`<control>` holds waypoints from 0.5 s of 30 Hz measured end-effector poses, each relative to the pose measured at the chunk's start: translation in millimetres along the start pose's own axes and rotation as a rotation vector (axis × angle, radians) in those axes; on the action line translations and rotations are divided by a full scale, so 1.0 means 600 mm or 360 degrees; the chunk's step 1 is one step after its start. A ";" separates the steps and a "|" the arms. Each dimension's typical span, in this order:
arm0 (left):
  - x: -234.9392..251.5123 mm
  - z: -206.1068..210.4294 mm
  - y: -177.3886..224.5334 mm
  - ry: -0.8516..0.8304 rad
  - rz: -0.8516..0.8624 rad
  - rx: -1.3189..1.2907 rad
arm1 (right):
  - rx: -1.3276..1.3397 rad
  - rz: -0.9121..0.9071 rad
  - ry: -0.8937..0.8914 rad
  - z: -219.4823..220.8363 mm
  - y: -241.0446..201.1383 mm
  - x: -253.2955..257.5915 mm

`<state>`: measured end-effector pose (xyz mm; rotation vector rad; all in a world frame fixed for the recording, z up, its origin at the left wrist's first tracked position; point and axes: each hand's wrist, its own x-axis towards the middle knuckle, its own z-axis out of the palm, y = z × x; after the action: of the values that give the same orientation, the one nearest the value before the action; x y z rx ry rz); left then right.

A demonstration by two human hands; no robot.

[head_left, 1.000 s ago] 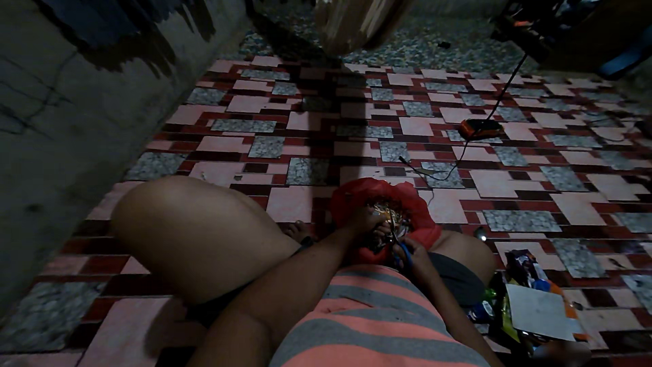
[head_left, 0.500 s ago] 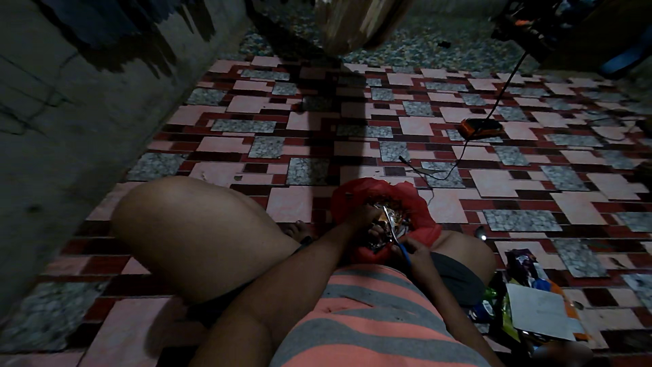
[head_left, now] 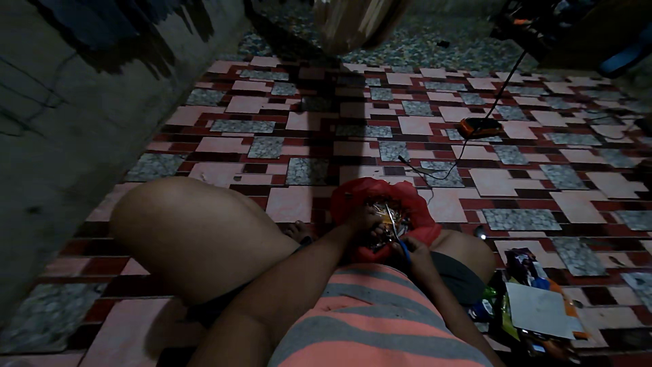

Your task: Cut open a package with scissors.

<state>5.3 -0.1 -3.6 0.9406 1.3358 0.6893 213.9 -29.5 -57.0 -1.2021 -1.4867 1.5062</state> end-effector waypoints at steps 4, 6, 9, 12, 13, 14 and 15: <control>0.007 0.000 0.000 0.0135 0.0034 -0.0027 | 0.0072 0.0133 -0.0072 0.000 -0.015 -0.002; 0.007 -0.003 0.000 0.0156 0.0049 0.0020 | 0.0061 0.0146 -0.0115 0.000 -0.018 -0.002; 0.004 -0.003 -0.001 0.0158 0.0084 0.0048 | 0.0020 0.0127 -0.0144 0.001 -0.018 -0.004; 0.004 -0.002 -0.002 0.0145 0.0097 0.0099 | 0.0016 0.0093 -0.0146 -0.001 -0.013 -0.003; 0.003 -0.002 -0.002 0.0134 0.0097 0.0117 | 0.0019 0.0087 -0.0147 -0.001 -0.011 -0.003; 0.003 -0.002 -0.001 0.0124 0.0098 0.0139 | 0.0019 0.0086 -0.0147 -0.001 -0.010 -0.002; 0.002 -0.002 -0.001 0.0118 0.0102 0.0151 | 0.0019 0.0084 -0.0141 -0.001 -0.010 -0.002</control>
<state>4.0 0.9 -4.9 1.0465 1.4186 0.7208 214.1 -29.7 -51.2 -1.1896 -1.5120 1.6201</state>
